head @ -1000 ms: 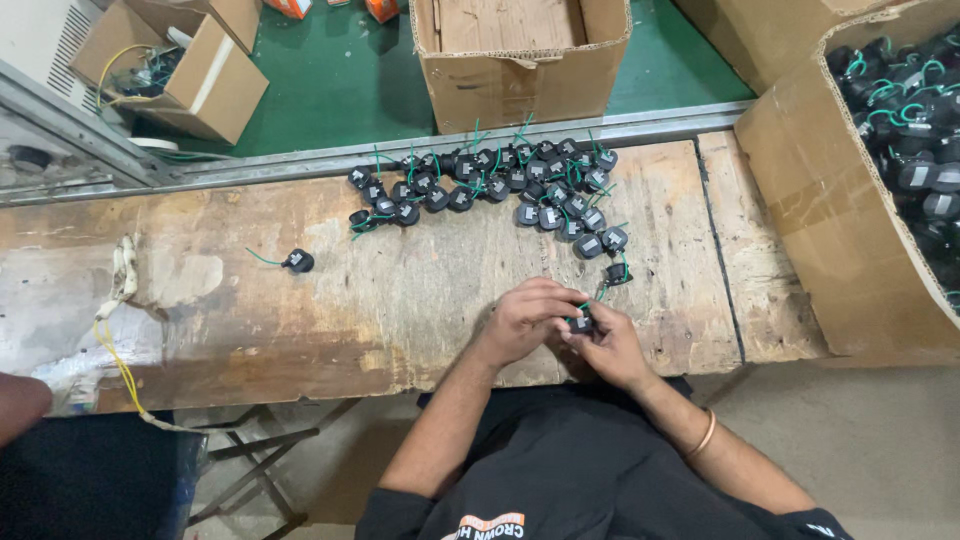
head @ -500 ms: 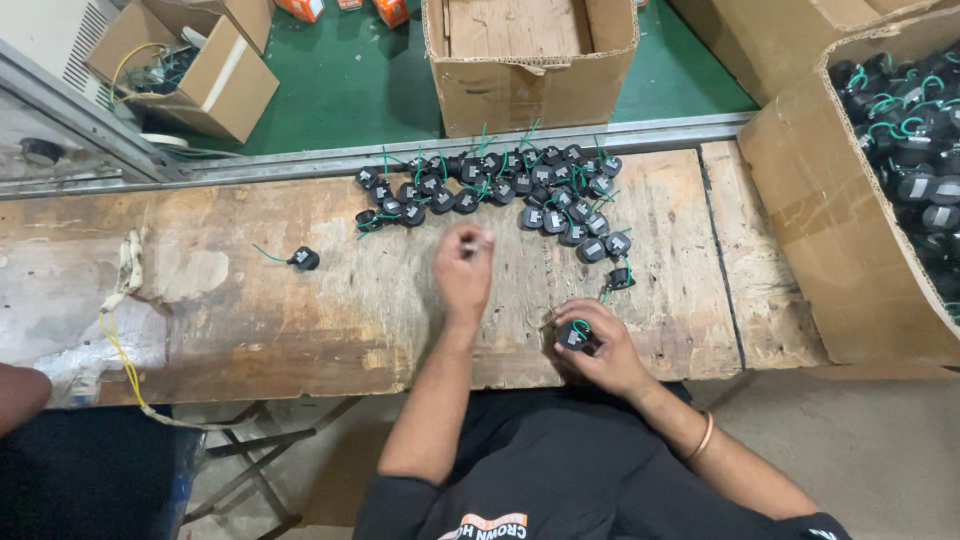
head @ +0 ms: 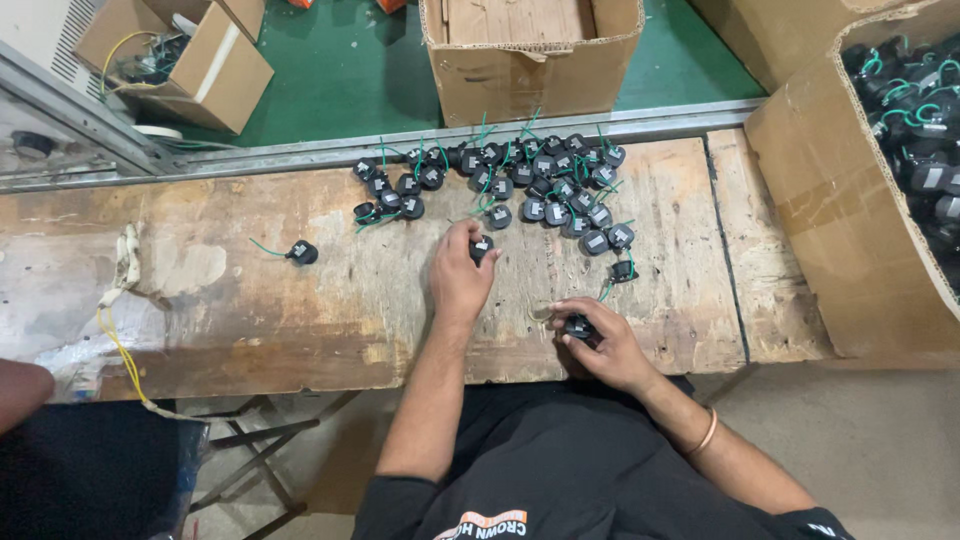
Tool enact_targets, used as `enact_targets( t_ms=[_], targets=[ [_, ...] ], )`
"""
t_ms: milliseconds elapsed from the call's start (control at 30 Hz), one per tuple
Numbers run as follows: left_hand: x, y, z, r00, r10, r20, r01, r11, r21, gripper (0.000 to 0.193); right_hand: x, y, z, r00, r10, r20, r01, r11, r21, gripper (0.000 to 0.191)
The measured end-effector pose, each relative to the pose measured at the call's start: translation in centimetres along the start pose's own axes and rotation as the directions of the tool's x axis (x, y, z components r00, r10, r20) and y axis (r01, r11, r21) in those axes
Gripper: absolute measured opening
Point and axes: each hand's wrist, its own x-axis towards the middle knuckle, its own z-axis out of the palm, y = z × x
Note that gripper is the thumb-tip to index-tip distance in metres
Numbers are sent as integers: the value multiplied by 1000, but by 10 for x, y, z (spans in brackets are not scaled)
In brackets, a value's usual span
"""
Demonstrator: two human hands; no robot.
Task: The person picks up black power adapters with green cords from a wooden workbench, wraps and secures each cord around its unit by hand, and places the finished adapters in a pile on the bench, working through them one at a time.
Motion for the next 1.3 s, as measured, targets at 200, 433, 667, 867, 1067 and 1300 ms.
enact_targets(
  t_ms=[200, 433, 667, 867, 1067, 1300],
  targets=[
    [5, 2, -1, 961, -263, -82, 251, 959, -135, 71, 1, 5, 1, 1000, -14, -5, 14, 999, 31, 40],
    [8, -2, 1, 963, -266, 43, 153, 406, -901, 102, -2, 12, 4, 996, 41, -82, -39, 999, 21, 45],
    [-39, 28, 27, 845, 244, 476, 295, 530, -795, 26, -7, 27, 11, 991, 45, -122, -56, 995, -84, 64],
    [-43, 54, 21, 847, 530, 33, -395, 671, -627, 24, -11, 44, 11, 993, 104, -63, -111, 987, -113, 37],
    [-41, 53, 14, 779, 623, 72, -414, 596, -688, 20, -12, 39, 4, 993, 96, -64, -95, 995, 17, 37],
    [-47, 55, 18, 862, 461, 212, -230, 728, -646, 19, -9, 28, 5, 993, 79, -86, -93, 981, -173, 37]
  ],
)
